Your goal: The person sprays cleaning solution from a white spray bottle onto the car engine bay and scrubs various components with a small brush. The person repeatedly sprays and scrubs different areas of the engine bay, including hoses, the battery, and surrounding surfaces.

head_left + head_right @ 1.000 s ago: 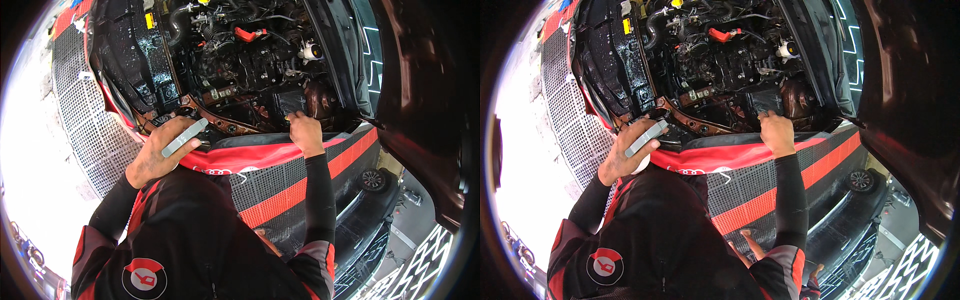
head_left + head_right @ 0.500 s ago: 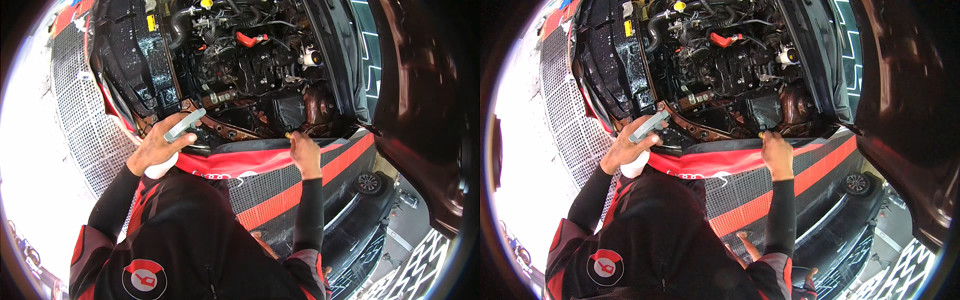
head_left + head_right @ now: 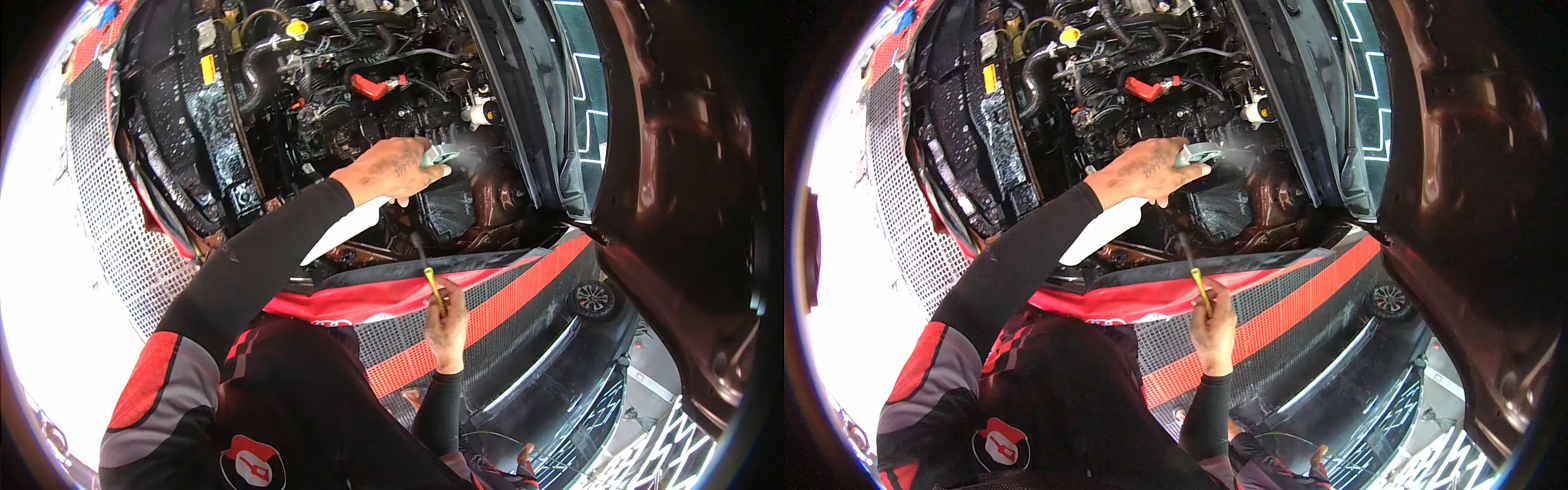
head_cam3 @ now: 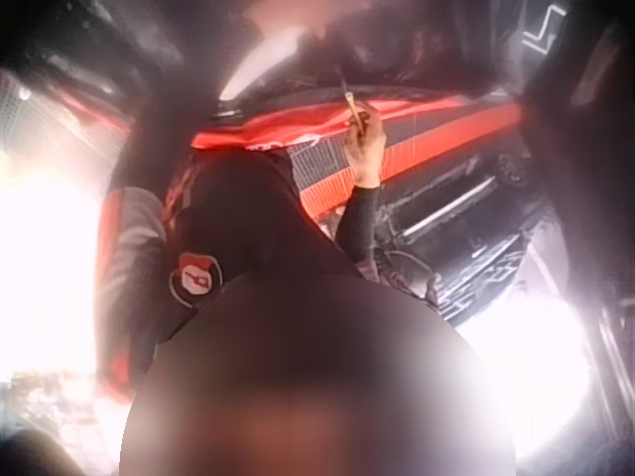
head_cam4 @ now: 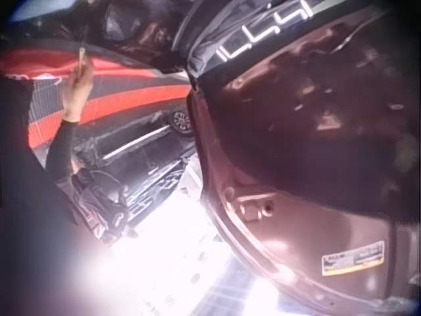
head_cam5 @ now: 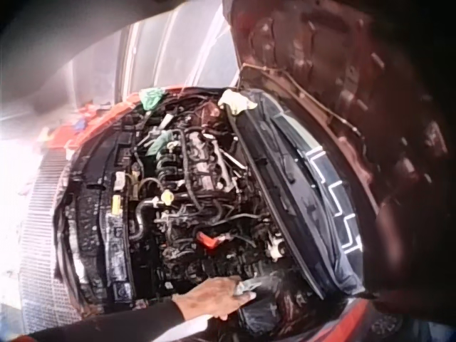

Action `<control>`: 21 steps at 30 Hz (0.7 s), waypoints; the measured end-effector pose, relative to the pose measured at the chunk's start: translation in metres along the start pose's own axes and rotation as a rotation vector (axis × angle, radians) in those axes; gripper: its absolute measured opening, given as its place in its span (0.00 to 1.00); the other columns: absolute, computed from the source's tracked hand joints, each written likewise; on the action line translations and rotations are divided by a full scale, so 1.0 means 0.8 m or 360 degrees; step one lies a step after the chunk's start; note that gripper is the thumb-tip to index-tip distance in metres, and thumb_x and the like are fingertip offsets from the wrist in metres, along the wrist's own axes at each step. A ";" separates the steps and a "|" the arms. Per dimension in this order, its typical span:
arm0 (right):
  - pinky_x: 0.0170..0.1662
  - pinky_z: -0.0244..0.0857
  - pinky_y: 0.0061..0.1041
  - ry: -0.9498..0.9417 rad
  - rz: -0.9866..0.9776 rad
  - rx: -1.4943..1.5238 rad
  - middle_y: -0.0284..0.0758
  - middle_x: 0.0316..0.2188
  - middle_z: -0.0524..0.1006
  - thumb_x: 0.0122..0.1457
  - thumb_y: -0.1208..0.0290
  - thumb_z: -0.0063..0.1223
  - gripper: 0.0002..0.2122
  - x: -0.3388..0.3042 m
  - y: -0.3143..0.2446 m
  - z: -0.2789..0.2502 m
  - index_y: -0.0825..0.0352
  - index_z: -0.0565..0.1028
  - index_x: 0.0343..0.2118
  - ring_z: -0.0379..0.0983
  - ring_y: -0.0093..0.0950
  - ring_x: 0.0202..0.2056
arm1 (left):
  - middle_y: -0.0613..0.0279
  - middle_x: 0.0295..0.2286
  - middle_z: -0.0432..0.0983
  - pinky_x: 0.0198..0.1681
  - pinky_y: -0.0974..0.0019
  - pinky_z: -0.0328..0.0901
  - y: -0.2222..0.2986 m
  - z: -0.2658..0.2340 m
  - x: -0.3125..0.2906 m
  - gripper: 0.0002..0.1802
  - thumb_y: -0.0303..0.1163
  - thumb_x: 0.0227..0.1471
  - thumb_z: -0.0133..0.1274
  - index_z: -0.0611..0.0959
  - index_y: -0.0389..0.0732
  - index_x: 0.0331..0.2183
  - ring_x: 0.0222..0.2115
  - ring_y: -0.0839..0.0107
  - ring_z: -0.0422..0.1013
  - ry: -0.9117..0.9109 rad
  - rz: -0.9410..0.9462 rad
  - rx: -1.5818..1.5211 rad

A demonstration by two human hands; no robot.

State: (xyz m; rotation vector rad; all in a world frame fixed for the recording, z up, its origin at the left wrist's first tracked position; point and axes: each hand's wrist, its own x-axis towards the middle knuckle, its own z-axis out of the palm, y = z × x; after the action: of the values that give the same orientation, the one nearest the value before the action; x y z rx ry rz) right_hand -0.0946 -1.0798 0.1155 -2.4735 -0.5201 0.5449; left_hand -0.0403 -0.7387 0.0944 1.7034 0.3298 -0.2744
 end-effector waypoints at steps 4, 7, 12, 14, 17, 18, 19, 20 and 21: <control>0.44 0.78 0.42 0.0400 -0.0189 -0.0312 0.49 0.44 0.83 0.72 0.79 0.53 0.16 0.083 0.020 -0.031 0.70 0.76 0.61 0.85 0.44 0.40 | 0.51 0.27 0.84 0.32 0.57 0.79 -0.023 0.013 0.028 0.31 0.56 0.71 0.57 0.82 0.33 0.48 0.22 0.61 0.85 0.0008 0.0054 -0.0066; 0.45 0.78 0.46 0.0535 -0.0491 -0.0723 0.52 0.45 0.82 0.73 0.76 0.53 0.16 0.187 0.042 -0.049 0.70 0.78 0.60 0.84 0.51 0.43 | 0.52 0.27 0.84 0.32 0.57 0.77 -0.045 0.015 0.027 0.30 0.56 0.69 0.60 0.83 0.35 0.50 0.23 0.62 0.85 0.0025 0.0090 -0.0157; 0.49 0.78 0.51 0.0330 -0.0235 -0.1213 0.51 0.49 0.83 0.74 0.68 0.51 0.16 0.340 0.058 -0.039 0.68 0.80 0.58 0.82 0.54 0.47 | 0.47 0.40 0.86 0.41 0.50 0.78 -0.069 0.014 0.019 0.23 0.49 0.66 0.65 0.87 0.37 0.47 0.38 0.44 0.84 0.0354 0.0345 0.0076; 0.46 0.80 0.50 0.0316 -0.0234 -0.1416 0.53 0.49 0.83 0.74 0.68 0.51 0.16 0.372 0.061 -0.036 0.68 0.79 0.58 0.84 0.53 0.44 | 0.48 0.40 0.86 0.41 0.49 0.78 -0.074 0.008 0.027 0.23 0.48 0.65 0.65 0.87 0.37 0.47 0.38 0.45 0.85 0.0317 0.0306 0.0100; 0.46 0.81 0.48 0.0198 -0.0233 -0.1421 0.56 0.49 0.84 0.72 0.69 0.52 0.15 0.382 0.068 -0.036 0.70 0.79 0.57 0.85 0.53 0.43 | 0.48 0.39 0.86 0.42 0.48 0.78 -0.079 -0.001 0.040 0.22 0.46 0.66 0.66 0.86 0.35 0.46 0.39 0.45 0.85 0.0284 0.0275 0.0085; 0.46 0.81 0.48 0.0149 -0.0251 -0.1361 0.55 0.49 0.84 0.71 0.69 0.53 0.15 0.379 0.071 -0.038 0.70 0.79 0.56 0.85 0.53 0.43 | 0.48 0.40 0.86 0.42 0.48 0.78 -0.080 -0.002 0.044 0.22 0.47 0.66 0.65 0.86 0.35 0.46 0.39 0.45 0.85 0.0276 0.0295 0.0045; 0.46 0.81 0.48 0.0064 -0.0159 -0.1324 0.55 0.48 0.84 0.71 0.70 0.53 0.15 0.376 0.075 -0.039 0.70 0.79 0.56 0.85 0.53 0.42 | 0.48 0.40 0.86 0.42 0.49 0.78 -0.081 -0.002 0.049 0.22 0.47 0.66 0.65 0.86 0.35 0.46 0.39 0.45 0.85 0.0265 0.0318 0.0005; 0.46 0.80 0.50 0.0071 -0.0143 -0.1331 0.54 0.45 0.85 0.70 0.70 0.54 0.15 0.369 0.078 -0.042 0.69 0.80 0.55 0.85 0.54 0.42 | 0.48 0.40 0.86 0.42 0.49 0.78 -0.083 -0.001 0.054 0.23 0.47 0.66 0.65 0.86 0.35 0.46 0.39 0.45 0.85 0.0256 0.0365 -0.0008; 0.45 0.80 0.50 0.0182 -0.0276 -0.1305 0.54 0.44 0.85 0.70 0.70 0.54 0.14 0.366 0.081 -0.043 0.69 0.80 0.55 0.84 0.54 0.42 | 0.47 0.40 0.86 0.42 0.49 0.78 -0.084 0.001 0.058 0.23 0.48 0.66 0.65 0.86 0.35 0.46 0.39 0.45 0.85 0.0250 0.0411 -0.0018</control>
State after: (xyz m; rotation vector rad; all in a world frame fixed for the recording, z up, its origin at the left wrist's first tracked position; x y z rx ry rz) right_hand 0.1846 -1.0081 0.0262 -3.1411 -1.0631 0.1126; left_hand -0.0222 -0.7271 0.0155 1.7388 0.2223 0.0509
